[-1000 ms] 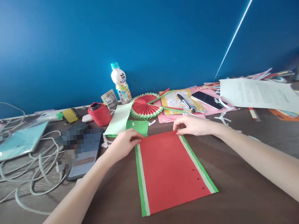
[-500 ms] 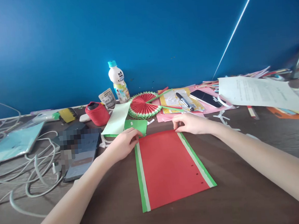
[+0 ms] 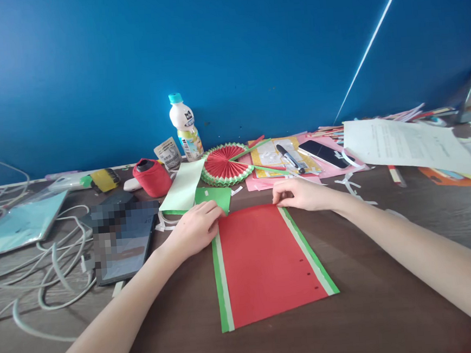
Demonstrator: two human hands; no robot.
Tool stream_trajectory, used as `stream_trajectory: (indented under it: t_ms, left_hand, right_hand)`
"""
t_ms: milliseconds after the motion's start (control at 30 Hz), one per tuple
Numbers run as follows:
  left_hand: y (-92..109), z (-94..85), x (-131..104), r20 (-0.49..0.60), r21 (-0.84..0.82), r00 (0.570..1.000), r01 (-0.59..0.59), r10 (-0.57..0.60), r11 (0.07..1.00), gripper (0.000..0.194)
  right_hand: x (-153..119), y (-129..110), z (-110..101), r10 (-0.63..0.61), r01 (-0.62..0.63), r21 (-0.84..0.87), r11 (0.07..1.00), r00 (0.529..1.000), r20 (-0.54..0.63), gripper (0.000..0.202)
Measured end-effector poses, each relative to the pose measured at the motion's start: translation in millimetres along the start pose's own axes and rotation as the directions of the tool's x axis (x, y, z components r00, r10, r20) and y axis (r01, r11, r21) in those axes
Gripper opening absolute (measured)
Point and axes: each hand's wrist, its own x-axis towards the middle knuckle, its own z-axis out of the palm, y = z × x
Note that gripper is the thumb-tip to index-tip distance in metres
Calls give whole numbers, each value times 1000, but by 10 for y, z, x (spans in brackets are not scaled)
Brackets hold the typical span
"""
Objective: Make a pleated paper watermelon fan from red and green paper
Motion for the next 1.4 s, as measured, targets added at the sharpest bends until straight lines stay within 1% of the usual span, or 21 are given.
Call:
stream_trajectory:
  t_ms: [133, 233, 300, 467, 633, 767, 967, 1067, 1167, 1400]
  left_hand:
    - [-21, -30, 2, 26, -85, 999, 35, -33, 996, 27]
    - [-38, -44, 4, 24, -124, 999, 45, -42, 991, 26]
    - [-44, -38, 6, 16, -137, 999, 43, -41, 990, 26]
    - [-49, 26, 2, -45, -133, 998, 36, -42, 991, 27]
    - [-51, 88, -17, -104, -124, 994, 28, -41, 992, 26]
    - [-57, 113, -34, -137, -87, 991, -7, -5, 996, 26]
    - [-68, 133, -60, -167, 11, 984, -60, 61, 998, 27]
    - [-77, 126, -65, -171, 76, 978, -107, 119, 991, 27]
    - [-86, 111, -64, -176, 103, 970, -154, 170, 983, 27]
    - [-67, 73, -72, -184, 175, 956, -197, 228, 965, 29]
  right_hand:
    - [-11, 3, -1, -1, 1, 34, 999, 1000, -4, 11]
    - [-18, 9, -3, -5, 5, 59, 998, 1000, 13, 22]
    - [-17, 28, 0, -10, 8, 80, 997, 1000, 21, 26]
    - [2, 78, 26, -43, 41, 114, 993, 999, 21, 25]
    - [-22, 70, 117, -67, 74, 136, 988, 996, -59, 25]
    - [-76, 61, 194, -109, 125, 101, 987, 982, -153, 24]
    - [-108, 82, 231, -170, 180, 28, 983, 964, -205, 26]
    - [-111, 100, 232, -207, 211, -1, 977, 956, -207, 28]
    - [-120, 123, 224, -240, 238, -30, 971, 952, -190, 29]
    - [-138, 190, 227, -279, 263, -111, 958, 945, -172, 31]
